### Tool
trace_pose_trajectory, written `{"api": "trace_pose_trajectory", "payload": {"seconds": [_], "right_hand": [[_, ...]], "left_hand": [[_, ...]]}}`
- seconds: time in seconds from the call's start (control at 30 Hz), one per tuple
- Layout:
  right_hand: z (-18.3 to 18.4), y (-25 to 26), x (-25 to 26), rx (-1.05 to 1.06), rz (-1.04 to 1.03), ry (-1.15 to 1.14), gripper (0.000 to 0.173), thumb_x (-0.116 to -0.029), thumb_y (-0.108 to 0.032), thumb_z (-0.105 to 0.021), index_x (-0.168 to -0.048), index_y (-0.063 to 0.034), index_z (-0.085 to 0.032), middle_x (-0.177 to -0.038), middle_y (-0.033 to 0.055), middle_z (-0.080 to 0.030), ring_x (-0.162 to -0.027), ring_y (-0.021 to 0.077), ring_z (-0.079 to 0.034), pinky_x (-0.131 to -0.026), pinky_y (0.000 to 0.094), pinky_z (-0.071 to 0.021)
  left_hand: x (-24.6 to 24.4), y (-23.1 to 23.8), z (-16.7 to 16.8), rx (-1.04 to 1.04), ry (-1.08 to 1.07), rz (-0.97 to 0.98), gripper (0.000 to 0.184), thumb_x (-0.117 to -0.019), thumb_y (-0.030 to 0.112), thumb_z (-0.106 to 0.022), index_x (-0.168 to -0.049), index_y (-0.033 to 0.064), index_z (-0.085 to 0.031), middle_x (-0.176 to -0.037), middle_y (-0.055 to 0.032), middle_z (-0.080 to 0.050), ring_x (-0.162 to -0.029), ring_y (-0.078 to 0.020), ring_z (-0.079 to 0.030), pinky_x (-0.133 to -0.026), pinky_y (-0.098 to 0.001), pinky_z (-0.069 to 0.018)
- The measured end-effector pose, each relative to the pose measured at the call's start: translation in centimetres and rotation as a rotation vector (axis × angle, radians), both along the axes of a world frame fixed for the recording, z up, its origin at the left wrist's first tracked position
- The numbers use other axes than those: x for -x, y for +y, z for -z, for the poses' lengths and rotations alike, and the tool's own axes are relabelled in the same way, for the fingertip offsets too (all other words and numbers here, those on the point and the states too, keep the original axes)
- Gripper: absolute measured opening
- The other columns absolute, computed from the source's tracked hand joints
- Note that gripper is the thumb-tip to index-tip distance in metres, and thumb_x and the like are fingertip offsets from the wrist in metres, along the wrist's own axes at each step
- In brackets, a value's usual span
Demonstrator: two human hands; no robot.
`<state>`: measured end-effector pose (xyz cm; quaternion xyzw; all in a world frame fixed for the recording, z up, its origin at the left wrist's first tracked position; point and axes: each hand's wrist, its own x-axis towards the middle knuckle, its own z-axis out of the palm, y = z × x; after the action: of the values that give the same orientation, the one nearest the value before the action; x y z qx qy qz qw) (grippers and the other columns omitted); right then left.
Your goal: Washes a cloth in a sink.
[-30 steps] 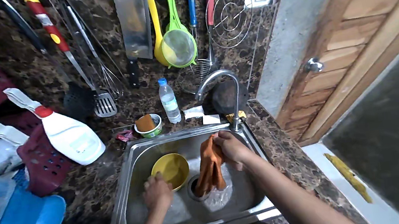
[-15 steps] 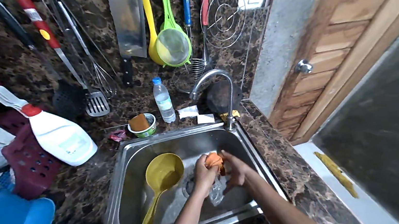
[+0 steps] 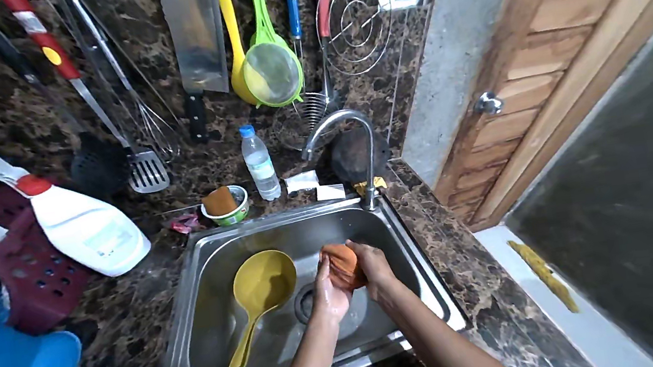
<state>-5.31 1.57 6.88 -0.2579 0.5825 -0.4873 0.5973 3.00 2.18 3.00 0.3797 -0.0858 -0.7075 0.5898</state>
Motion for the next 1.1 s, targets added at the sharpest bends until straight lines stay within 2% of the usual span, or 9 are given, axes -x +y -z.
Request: {"api": "trace_pose_trajectory", "payload": {"seconds": [0.13,0.23,0.33,0.43,0.57,0.73,0.83,0.93,1.1], "right_hand": [[-0.3,0.5,0.3,0.301,-0.032,0.378,0.028,-0.1002,-0.009,-0.058,-0.073,-0.0018,-0.062,-0.068,0.0060,-0.057,-0.066,0.0154,-0.056,-0.064,0.0360,-0.0475],[-0.7,1.1,0.6,0.623,-0.110,0.756,0.023,-0.0905,-0.010,-0.061,-0.071,0.0003,-0.068,-0.079,0.0121,-0.064,-0.088,0.0287,-0.061,-0.085,0.0492,-0.0468],[-0.3,1.0,0.7,0.936,-0.132,1.055,0.017,-0.0821,-0.015,-0.067,-0.069,-0.0042,-0.069,-0.079,0.0112,-0.066,-0.086,0.0344,-0.064,-0.075,0.0537,-0.0490],[-0.5,1.3,1.1,1.164,-0.229,1.268,0.010,-0.0798,-0.016,-0.073,-0.072,-0.0099,-0.073,-0.086,0.0082,-0.071,-0.087,0.0319,-0.066,-0.069,0.0489,-0.0521],[0.4,2.5,1.2,1.400,-0.363,1.451,0.010,-0.0855,-0.009,-0.067,-0.079,-0.0134,-0.073,-0.091,0.0041,-0.073,-0.092,0.0272,-0.069,-0.073,0.0460,-0.0561],[2.9,4.8,0.1,1.395,-0.470,1.764,0.014,-0.0880,-0.006,-0.065,-0.079,-0.0129,-0.073,-0.092,0.0038,-0.072,-0.085,0.0236,-0.069,-0.064,0.0402,-0.0563],[4.7,5.2,-0.4,1.330,-0.587,1.894,0.014,-0.0896,-0.004,-0.063,-0.086,-0.0110,-0.075,-0.098,0.0052,-0.074,-0.086,0.0213,-0.072,-0.065,0.0374,-0.0590],[4.7,5.7,-0.4,1.129,-0.933,1.827,0.022,-0.0952,0.005,-0.054,-0.102,0.0014,-0.074,-0.106,0.0135,-0.075,-0.097,0.0277,-0.074,-0.077,0.0421,-0.0605],[4.2,5.3,-1.2,0.698,-1.362,1.658,0.035,-0.1045,0.007,-0.035,-0.132,0.0103,-0.057,-0.137,0.0236,-0.061,-0.129,0.0378,-0.059,-0.103,0.0512,-0.0493]], "left_hand": [[0.5,-0.7,-2.4,-0.080,-0.067,0.058,0.042,-0.1106,0.043,-0.033,-0.107,0.0095,-0.058,-0.087,-0.0075,-0.065,-0.077,-0.0183,-0.066,-0.069,-0.0351,-0.0569],[0.1,-1.3,-3.8,-0.105,-0.135,0.173,0.037,-0.1089,0.041,-0.040,-0.106,0.0097,-0.060,-0.086,-0.0066,-0.064,-0.077,-0.0170,-0.064,-0.070,-0.0336,-0.0545],[-0.6,-1.2,-5.5,-0.080,-0.236,0.285,0.032,-0.1087,0.036,-0.044,-0.103,0.0101,-0.062,-0.082,-0.0033,-0.063,-0.072,-0.0126,-0.063,-0.068,-0.0281,-0.0538],[-1.1,-1.7,-8.0,-0.075,-0.466,0.495,0.036,-0.1095,0.035,-0.040,-0.088,0.0118,-0.057,-0.066,0.0002,-0.054,-0.055,-0.0086,-0.053,-0.052,-0.0227,-0.0467],[-2.7,-5.0,-6.1,0.203,-0.744,0.940,0.023,-0.1059,0.022,-0.046,-0.110,0.0073,-0.062,-0.085,-0.0007,-0.062,-0.073,-0.0072,-0.060,-0.070,-0.0254,-0.0517],[0.0,-4.9,-7.7,0.466,-1.232,1.431,0.011,-0.1000,0.001,-0.046,-0.096,0.0050,-0.055,-0.078,0.0009,-0.046,-0.068,-0.0068,-0.044,-0.065,-0.0255,-0.0405],[1.5,-4.2,-7.0,0.597,-1.518,1.554,0.018,-0.1011,0.005,-0.046,-0.104,-0.0044,-0.061,-0.093,-0.0158,-0.058,-0.083,-0.0241,-0.054,-0.077,-0.0443,-0.0453],[2.7,-3.4,-6.2,0.600,-1.682,1.608,0.028,-0.1044,0.009,-0.043,-0.117,-0.0093,-0.060,-0.113,-0.0282,-0.063,-0.106,-0.0399,-0.062,-0.093,-0.0581,-0.0461],[3.2,-3.0,-4.0,0.534,-1.800,1.504,0.031,-0.1010,0.012,-0.049,-0.124,-0.0038,-0.063,-0.121,-0.0255,-0.064,-0.114,-0.0389,-0.063,-0.097,-0.0578,-0.0487]]}}
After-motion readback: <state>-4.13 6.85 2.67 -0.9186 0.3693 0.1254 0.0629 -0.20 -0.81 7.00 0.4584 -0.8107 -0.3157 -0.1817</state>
